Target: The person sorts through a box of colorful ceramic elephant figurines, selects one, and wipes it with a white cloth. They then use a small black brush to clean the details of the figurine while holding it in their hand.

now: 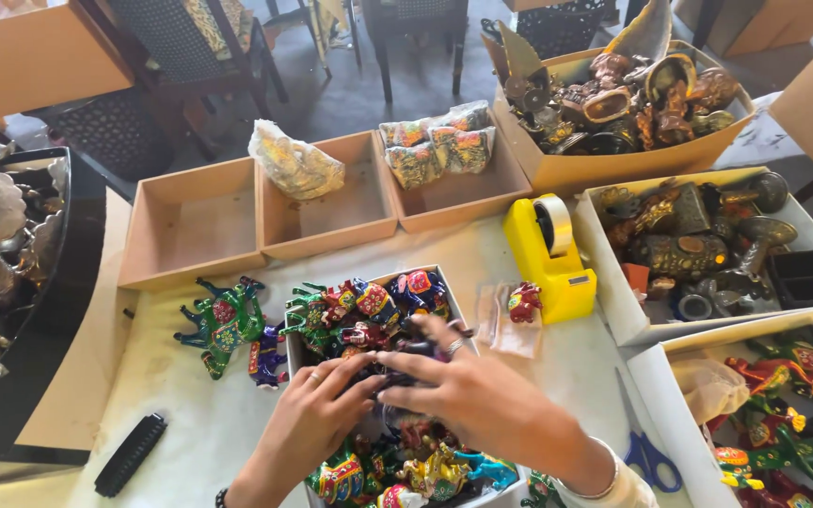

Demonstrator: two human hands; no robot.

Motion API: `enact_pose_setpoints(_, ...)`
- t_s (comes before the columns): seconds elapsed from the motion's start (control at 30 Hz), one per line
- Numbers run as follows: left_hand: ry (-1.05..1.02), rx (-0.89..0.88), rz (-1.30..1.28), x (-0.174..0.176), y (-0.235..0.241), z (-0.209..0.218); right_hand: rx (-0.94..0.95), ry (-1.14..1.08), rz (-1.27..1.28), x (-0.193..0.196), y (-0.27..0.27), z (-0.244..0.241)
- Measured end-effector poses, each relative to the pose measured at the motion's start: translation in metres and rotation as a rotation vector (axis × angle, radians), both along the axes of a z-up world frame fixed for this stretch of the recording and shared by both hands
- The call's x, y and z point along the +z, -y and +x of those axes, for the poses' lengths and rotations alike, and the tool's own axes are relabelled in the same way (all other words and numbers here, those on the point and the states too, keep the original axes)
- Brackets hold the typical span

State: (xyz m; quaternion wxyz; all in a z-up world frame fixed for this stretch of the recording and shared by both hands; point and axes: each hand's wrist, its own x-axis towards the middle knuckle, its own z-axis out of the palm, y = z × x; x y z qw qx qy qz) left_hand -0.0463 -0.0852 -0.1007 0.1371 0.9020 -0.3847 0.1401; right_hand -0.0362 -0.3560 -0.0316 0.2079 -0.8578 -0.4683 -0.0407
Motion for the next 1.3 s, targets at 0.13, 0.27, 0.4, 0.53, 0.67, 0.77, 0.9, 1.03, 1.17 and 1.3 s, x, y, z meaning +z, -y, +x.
enact_pose_setpoints(0.13,-0.05,0.138,-0.118,-0.022,-0.031,-0.018,0.128,-0.085,0.15,0.014,-0.001,-0.007)
enact_pose_setpoints(0.27,0.007,0.215,-0.274,-0.074,-0.065,-0.046,0.106,-0.116,0.187,0.027,0.023,-0.016)
enact_pose_setpoints(0.4,0.2,0.155,-0.35,-0.166,-0.077,-0.069,-0.019,-0.102,0.279,0.016,0.048,-0.028)
enact_pose_setpoints(0.53,0.257,0.268,-0.49,-0.221,-0.079,-0.079,-0.311,-0.198,0.032,-0.013,0.063,-0.039)
enact_pose_setpoints(0.67,0.102,0.216,-0.376,-0.339,-0.139,-0.075,-0.49,-0.385,-0.256,-0.069,0.073,-0.062)
enact_pose_setpoints(0.77,-0.054,0.145,-0.425,-0.431,-0.16,-0.071,-0.494,-0.367,-0.044,-0.119,0.086,-0.086)
enact_pose_setpoints(0.9,-0.608,0.252,-1.068,-0.474,-0.157,-0.077,-0.63,-0.517,-0.091,-0.176,0.087,-0.123)
enact_pose_setpoints(1.03,-0.683,0.34,-1.051,-0.486,-0.152,-0.062,-0.746,-0.721,-0.348,-0.129,0.061,-0.116)
enact_pose_setpoints(1.17,-0.575,0.299,-1.005,-0.485,-0.15,-0.058,-0.667,-0.561,-0.255,-0.173,0.101,-0.092)
enact_pose_setpoints(1.3,-0.378,0.23,-0.83,-0.455,-0.159,-0.063,-0.691,-0.525,-0.208,-0.113,0.094,-0.038)
